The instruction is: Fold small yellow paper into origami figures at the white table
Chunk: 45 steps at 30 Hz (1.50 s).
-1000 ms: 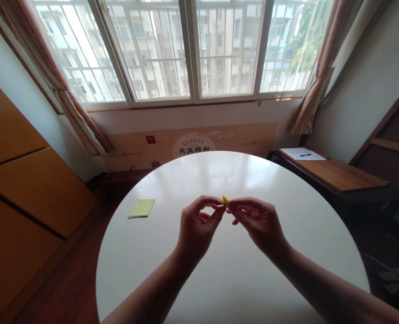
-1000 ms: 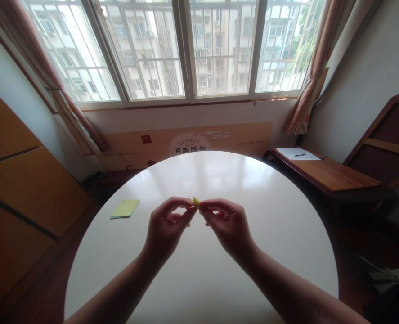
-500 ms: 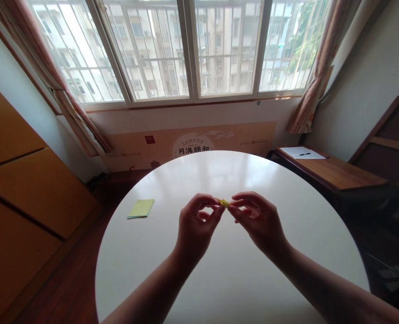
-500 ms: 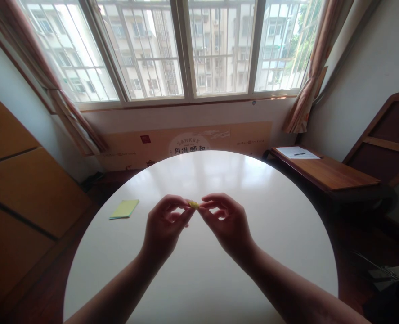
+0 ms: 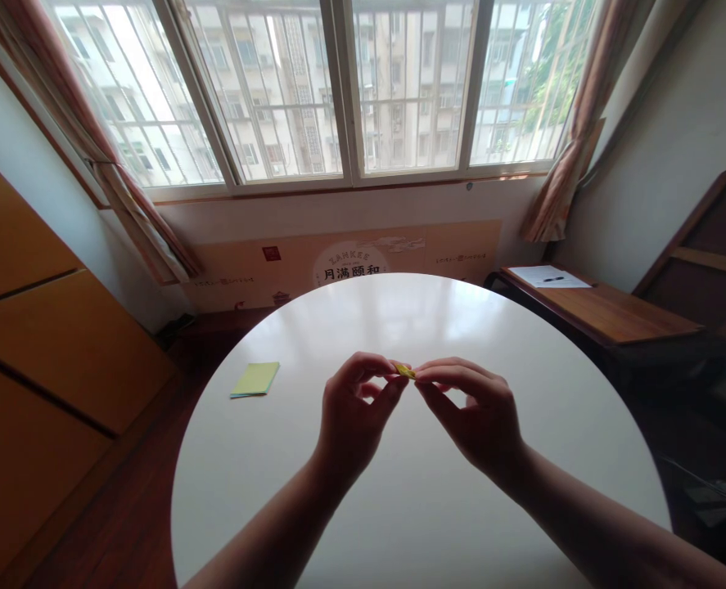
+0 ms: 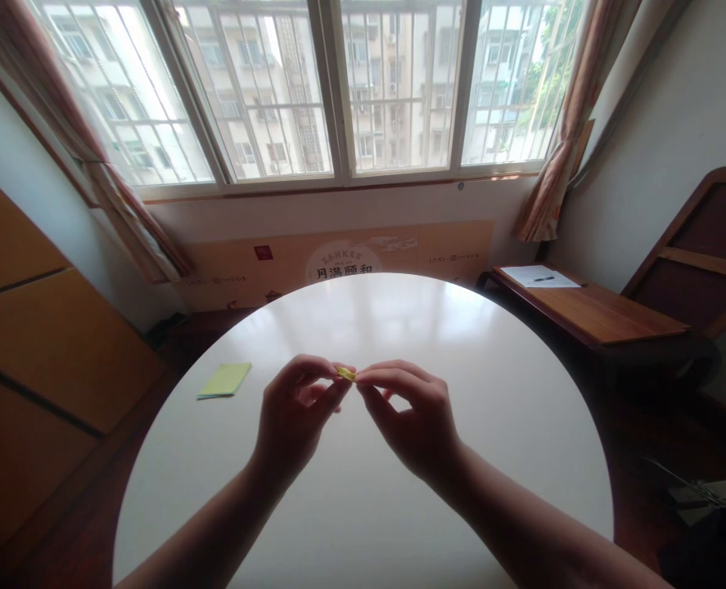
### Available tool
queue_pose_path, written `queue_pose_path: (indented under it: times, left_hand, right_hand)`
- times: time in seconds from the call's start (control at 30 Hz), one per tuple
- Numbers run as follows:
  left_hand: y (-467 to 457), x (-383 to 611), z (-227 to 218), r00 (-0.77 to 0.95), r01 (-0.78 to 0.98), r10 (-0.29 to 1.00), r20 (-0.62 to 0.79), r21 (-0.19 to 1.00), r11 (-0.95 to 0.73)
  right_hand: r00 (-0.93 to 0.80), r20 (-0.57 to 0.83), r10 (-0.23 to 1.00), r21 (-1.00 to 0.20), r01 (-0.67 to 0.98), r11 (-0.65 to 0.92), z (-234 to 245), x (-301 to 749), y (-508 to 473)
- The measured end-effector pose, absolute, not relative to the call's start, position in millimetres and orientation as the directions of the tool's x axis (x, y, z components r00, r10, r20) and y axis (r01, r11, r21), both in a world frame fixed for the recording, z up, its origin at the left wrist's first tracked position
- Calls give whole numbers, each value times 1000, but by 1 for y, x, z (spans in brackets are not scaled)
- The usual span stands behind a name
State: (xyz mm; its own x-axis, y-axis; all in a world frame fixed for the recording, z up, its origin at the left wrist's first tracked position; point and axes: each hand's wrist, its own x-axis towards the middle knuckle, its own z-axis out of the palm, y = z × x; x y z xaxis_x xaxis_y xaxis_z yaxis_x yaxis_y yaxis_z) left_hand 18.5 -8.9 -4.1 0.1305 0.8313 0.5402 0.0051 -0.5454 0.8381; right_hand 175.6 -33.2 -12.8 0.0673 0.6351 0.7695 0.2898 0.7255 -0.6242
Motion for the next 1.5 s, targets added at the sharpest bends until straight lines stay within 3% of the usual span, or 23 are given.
queue_pose_path:
  times: [0.27, 0.37, 0.47, 0.57, 0.7, 0.83, 0.93, 1.17, 1.5]
  left_hand:
    - [-10, 18, -5, 138, 67, 814, 565, 814, -577]
    - [-9, 19, -6, 133, 89, 813, 567, 810, -580]
    - [-8, 18, -8, 130, 105, 813, 567, 808, -580]
    - [-6, 17, -10, 134, 94, 823, 551, 820, -565]
    - [-3, 17, -10, 157, 32, 852, 500, 859, -511]
    - [-3, 17, -7, 185, 35, 857, 482, 868, -496]
    - [-5, 16, -5, 198, 41, 852, 484, 865, -501]
    - [-4, 18, -6, 189, 68, 859, 477, 866, -496]
    - [-4, 18, -5, 217, 58, 860, 461, 874, -483]
  right_hand:
    - [72, 740, 669, -654, 313, 689, -16, 178, -32]
    - [135, 685, 716, -720, 280, 635, -19, 177, -31]
    - [178, 568, 804, -823, 141, 550, -22, 177, -28]
    - [93, 437, 894, -895, -48, 443, -25, 180, -23]
    - [-25, 309, 951, -925, -241, 295, -28, 185, -16]
    - [-87, 215, 973, -934, -308, 179, -26, 186, -15]
    - [-78, 226, 971, -933, -304, 193, -24, 185, -16]
    - [9, 417, 909, -896, -161, 413, -26, 184, -17]
    - [-23, 403, 915, -906, -152, 395, -26, 187, -16]
